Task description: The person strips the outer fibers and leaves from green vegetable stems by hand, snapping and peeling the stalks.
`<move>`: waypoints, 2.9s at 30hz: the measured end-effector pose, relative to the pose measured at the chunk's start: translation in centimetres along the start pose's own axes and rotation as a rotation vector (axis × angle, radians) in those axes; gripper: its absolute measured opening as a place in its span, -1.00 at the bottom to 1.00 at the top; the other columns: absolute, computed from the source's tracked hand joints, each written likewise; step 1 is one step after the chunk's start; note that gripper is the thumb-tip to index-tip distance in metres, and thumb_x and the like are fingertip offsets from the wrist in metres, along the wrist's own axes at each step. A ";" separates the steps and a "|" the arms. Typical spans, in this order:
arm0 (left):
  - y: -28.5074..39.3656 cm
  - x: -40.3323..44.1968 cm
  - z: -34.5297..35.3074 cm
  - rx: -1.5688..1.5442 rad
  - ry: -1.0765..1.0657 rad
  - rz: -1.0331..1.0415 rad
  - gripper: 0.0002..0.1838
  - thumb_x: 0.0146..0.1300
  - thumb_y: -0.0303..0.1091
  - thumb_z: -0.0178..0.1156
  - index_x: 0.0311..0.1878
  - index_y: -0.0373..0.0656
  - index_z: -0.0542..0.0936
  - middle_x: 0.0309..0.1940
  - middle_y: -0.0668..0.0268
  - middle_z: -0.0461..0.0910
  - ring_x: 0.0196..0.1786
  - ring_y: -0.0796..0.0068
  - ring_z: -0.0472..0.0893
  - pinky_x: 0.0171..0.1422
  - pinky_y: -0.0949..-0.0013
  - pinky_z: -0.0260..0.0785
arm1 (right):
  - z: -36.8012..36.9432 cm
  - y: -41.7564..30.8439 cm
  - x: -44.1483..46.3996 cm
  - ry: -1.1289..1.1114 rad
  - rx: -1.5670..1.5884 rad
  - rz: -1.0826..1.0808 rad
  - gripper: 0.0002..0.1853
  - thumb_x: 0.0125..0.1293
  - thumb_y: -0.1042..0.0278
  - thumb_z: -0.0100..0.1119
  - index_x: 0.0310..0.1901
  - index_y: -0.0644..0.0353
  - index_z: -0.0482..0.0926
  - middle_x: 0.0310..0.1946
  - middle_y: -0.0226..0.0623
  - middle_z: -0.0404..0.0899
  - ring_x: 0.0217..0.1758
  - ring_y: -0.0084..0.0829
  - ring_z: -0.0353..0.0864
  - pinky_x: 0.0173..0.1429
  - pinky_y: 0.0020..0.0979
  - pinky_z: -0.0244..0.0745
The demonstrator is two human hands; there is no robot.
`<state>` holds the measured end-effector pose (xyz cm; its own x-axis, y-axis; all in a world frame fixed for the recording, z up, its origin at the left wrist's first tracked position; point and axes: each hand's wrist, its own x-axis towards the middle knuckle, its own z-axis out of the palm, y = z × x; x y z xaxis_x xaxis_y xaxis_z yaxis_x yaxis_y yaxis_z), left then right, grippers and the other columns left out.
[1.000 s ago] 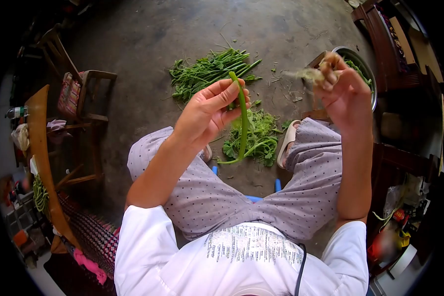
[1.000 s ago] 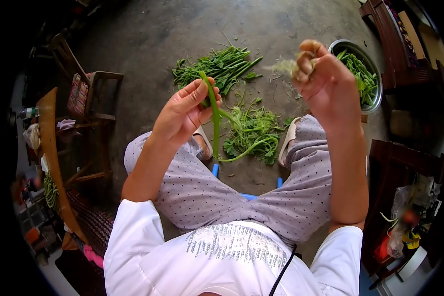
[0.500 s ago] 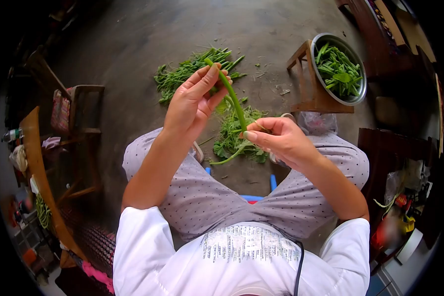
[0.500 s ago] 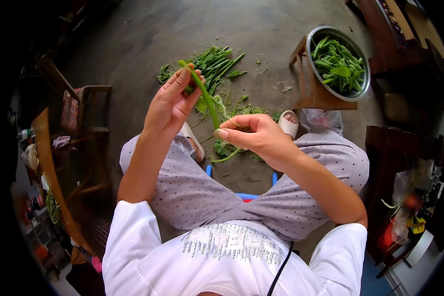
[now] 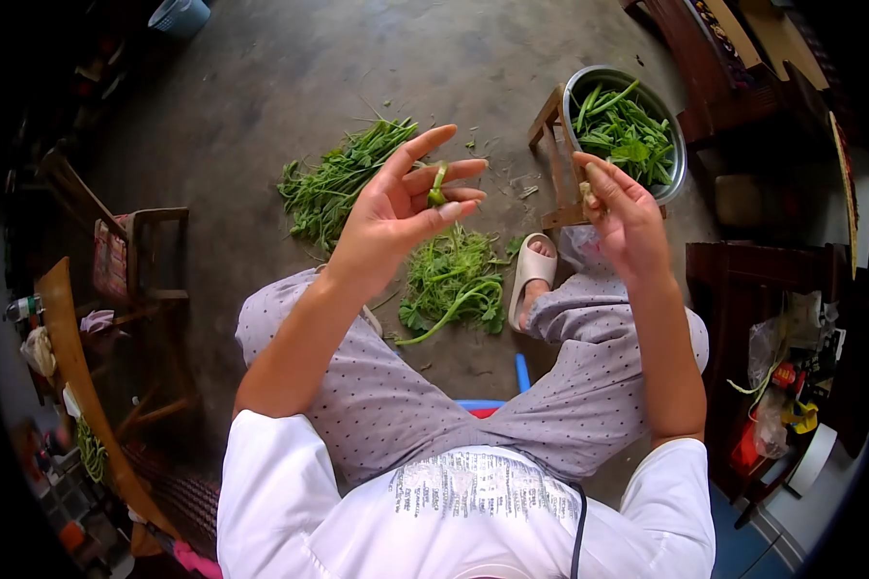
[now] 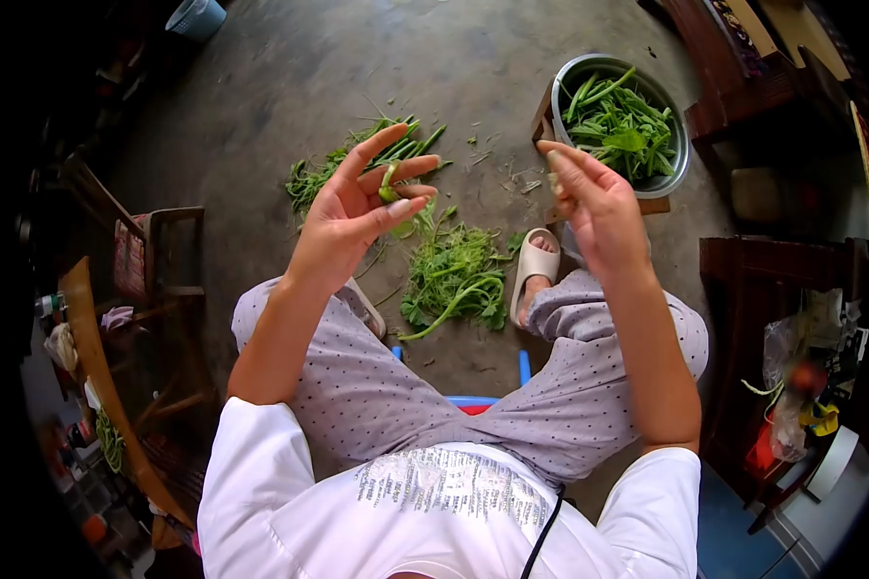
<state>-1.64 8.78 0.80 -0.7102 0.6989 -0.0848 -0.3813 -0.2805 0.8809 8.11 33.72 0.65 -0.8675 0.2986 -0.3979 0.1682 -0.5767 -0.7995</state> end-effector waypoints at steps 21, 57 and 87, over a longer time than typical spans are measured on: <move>1.5 -2.5 1.0 0.466 -0.060 -0.056 -0.72 0.25 -0.35 0.20 -0.04 -0.24 0.42 -0.24 0.34 0.59 -0.16 0.64 0.57 -0.37 0.59 0.53 | 8.3 1.4 -3.2 -0.330 -0.930 -0.576 -0.87 0.15 0.45 0.25 -0.33 0.31 0.54 -0.48 -0.29 0.39 -0.51 -0.50 0.41 -0.41 -0.48 0.32; 4.1 -7.3 -6.8 -0.205 0.488 0.186 -0.84 0.32 -0.36 0.07 -0.09 -0.17 0.49 -0.21 0.29 0.60 -0.20 0.63 0.54 -0.10 0.59 0.37 | 8.9 -1.5 -0.6 -0.536 -1.136 -0.018 -0.89 0.30 0.42 0.02 -0.33 0.23 0.35 -0.52 -0.47 0.36 -0.43 -0.67 0.39 -0.38 -0.56 0.31; 3.9 -6.8 -4.9 -0.277 0.360 0.168 -0.73 0.32 -0.29 0.12 0.01 -0.20 0.44 -0.18 0.21 0.59 -0.22 0.59 0.57 -0.12 0.58 0.42 | 14.1 5.4 -2.7 -0.723 -0.590 0.111 -0.78 0.21 0.35 0.26 -0.20 0.31 0.58 -0.56 -0.61 0.44 -0.55 -0.82 0.30 -0.51 -0.72 0.20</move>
<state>-1.20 -0.27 2.56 -0.9162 0.3712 -0.1509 -0.3527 -0.5684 0.7433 4.71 19.03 3.73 -0.8792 -0.3940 -0.2677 0.3058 -0.0361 -0.9514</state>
